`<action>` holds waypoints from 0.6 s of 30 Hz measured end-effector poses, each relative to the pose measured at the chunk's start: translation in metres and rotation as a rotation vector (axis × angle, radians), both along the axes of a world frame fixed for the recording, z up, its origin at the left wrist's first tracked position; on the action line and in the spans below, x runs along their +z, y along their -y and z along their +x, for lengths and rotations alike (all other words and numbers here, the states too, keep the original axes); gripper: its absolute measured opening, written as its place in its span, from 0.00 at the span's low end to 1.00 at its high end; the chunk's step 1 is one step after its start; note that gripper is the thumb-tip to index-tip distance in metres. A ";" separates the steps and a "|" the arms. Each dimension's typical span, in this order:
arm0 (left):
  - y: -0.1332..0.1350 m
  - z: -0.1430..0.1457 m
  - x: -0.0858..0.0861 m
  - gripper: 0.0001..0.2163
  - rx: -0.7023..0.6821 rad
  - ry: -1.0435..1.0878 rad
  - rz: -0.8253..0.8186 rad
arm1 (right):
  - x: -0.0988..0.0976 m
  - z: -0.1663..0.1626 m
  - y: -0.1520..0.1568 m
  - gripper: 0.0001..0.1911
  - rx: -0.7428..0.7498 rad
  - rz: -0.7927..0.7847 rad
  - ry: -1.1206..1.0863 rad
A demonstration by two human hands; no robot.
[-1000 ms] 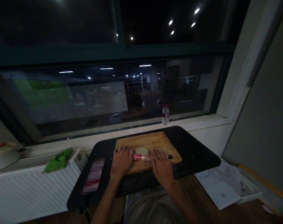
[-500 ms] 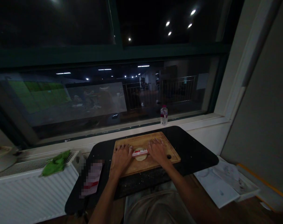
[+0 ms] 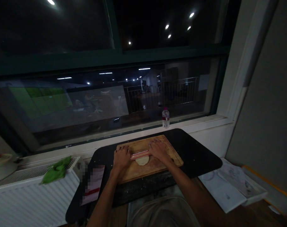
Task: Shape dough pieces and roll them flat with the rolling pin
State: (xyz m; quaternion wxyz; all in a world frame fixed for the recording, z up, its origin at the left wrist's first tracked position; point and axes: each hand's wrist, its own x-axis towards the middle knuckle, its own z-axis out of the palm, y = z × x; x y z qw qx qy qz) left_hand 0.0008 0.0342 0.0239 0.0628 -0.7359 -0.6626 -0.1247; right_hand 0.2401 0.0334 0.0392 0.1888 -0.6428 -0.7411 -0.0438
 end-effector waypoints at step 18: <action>0.026 -0.001 -0.009 0.23 -0.060 -0.145 -0.045 | -0.013 -0.002 0.037 0.17 0.024 0.098 -0.033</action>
